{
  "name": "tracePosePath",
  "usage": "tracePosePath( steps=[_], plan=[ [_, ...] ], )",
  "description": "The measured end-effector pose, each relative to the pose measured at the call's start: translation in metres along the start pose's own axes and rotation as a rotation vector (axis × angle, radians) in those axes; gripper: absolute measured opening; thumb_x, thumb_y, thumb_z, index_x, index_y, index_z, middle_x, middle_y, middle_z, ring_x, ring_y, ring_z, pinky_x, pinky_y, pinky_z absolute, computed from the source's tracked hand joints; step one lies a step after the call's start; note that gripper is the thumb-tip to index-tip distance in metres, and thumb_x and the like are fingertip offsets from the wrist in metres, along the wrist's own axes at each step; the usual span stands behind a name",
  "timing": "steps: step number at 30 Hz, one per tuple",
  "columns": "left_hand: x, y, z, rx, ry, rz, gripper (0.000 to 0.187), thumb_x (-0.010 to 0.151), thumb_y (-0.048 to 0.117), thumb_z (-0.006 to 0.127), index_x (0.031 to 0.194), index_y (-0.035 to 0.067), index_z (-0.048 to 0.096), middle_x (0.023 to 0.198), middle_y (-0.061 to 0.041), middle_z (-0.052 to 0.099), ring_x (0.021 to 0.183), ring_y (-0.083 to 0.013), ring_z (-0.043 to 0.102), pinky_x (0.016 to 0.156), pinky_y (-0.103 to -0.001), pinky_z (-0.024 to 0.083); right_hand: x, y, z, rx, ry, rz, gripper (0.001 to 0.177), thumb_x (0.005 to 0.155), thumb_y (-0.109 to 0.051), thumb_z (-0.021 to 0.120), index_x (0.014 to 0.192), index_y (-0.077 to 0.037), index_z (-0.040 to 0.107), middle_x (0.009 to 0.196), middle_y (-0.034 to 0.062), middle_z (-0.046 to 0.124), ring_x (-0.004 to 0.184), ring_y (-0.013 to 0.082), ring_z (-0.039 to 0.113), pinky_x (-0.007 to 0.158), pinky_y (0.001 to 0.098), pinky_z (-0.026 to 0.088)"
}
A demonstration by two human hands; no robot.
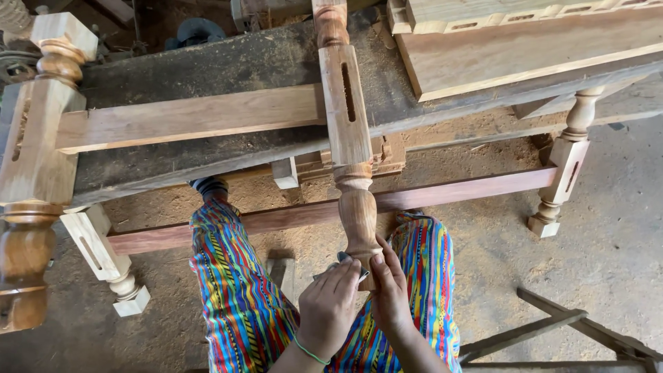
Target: Sanding and scraping a decorative wooden furniture leg.
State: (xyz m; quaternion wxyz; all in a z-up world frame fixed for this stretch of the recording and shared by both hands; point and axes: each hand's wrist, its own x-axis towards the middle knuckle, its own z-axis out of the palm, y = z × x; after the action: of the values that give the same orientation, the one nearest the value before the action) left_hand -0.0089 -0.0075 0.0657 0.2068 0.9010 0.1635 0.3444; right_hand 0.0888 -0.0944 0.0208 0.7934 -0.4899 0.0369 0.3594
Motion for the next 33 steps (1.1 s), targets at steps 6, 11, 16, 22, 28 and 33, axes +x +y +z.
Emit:
tracePosePath(
  steps=[6, 11, 16, 22, 28, 33],
  plan=[
    [-0.015, -0.035, 0.025, -0.384, 0.001, -0.490, 0.023, 0.080, 0.000, 0.077, 0.103, 0.006, 0.077, 0.074, -0.004, 0.077, 0.049, -0.0114, 0.057, 0.046, -0.027, 0.046, -0.002, -0.003, 0.004, -0.095, 0.081, 0.046, 0.061, 0.095, -0.021, 0.052, 0.153, -0.003, 0.045, 0.145, 0.0241, 0.057, 0.125, 0.0309, 0.058, 0.103, 0.0413, 0.047],
    [0.007, -0.013, 0.002, -0.161, -0.014, -0.183, 0.033, 0.077, -0.001, 0.073, 0.110, 0.003, 0.071, 0.098, -0.009, 0.080, 0.081, -0.0184, 0.077, 0.068, -0.026, 0.062, 0.001, -0.001, 0.004, -0.130, 0.032, -0.009, 0.063, 0.095, -0.024, 0.052, 0.153, -0.002, 0.043, 0.146, 0.0231, 0.056, 0.133, 0.0302, 0.055, 0.109, 0.0410, 0.042],
    [0.019, -0.009, 0.006, 0.090, -0.020, 0.031, 0.027, 0.083, 0.012, 0.070, 0.109, 0.005, 0.067, 0.100, -0.008, 0.073, 0.083, -0.0237, 0.069, 0.073, -0.036, 0.054, 0.005, 0.007, -0.002, 0.010, 0.037, -0.028, 0.057, 0.098, -0.016, 0.050, 0.153, 0.000, 0.044, 0.142, 0.0244, 0.059, 0.128, 0.0281, 0.056, 0.106, 0.0375, 0.043],
    [-0.007, -0.046, 0.033, 0.063, -0.064, -0.119, 0.039, 0.069, -0.013, 0.068, 0.101, 0.009, 0.069, 0.096, -0.004, 0.074, 0.073, -0.0182, 0.069, 0.068, -0.031, 0.058, 0.003, 0.005, 0.001, -0.075, 0.062, 0.014, 0.061, 0.095, -0.021, 0.053, 0.153, -0.005, 0.046, 0.144, 0.0250, 0.059, 0.129, 0.0305, 0.057, 0.107, 0.0408, 0.043],
    [0.023, -0.003, 0.012, 0.084, 0.073, 0.033, 0.014, 0.084, 0.007, 0.076, 0.098, 0.010, 0.071, 0.094, -0.001, 0.076, 0.079, -0.0142, 0.068, 0.077, -0.031, 0.055, 0.002, 0.008, -0.001, -0.077, 0.003, -0.064, 0.057, 0.099, -0.024, 0.044, 0.151, -0.002, 0.044, 0.153, 0.0234, 0.050, 0.140, 0.0309, 0.049, 0.114, 0.0425, 0.039],
    [0.007, -0.016, 0.036, -0.005, 0.130, -0.028, 0.015, 0.084, 0.006, 0.075, 0.090, 0.017, 0.066, 0.071, 0.004, 0.054, 0.069, -0.0138, 0.051, 0.075, -0.032, 0.048, 0.004, 0.008, 0.000, -0.057, 0.048, -0.043, 0.056, 0.098, -0.025, 0.047, 0.149, -0.003, 0.048, 0.154, 0.0237, 0.051, 0.138, 0.0324, 0.051, 0.111, 0.0427, 0.043]
  ],
)
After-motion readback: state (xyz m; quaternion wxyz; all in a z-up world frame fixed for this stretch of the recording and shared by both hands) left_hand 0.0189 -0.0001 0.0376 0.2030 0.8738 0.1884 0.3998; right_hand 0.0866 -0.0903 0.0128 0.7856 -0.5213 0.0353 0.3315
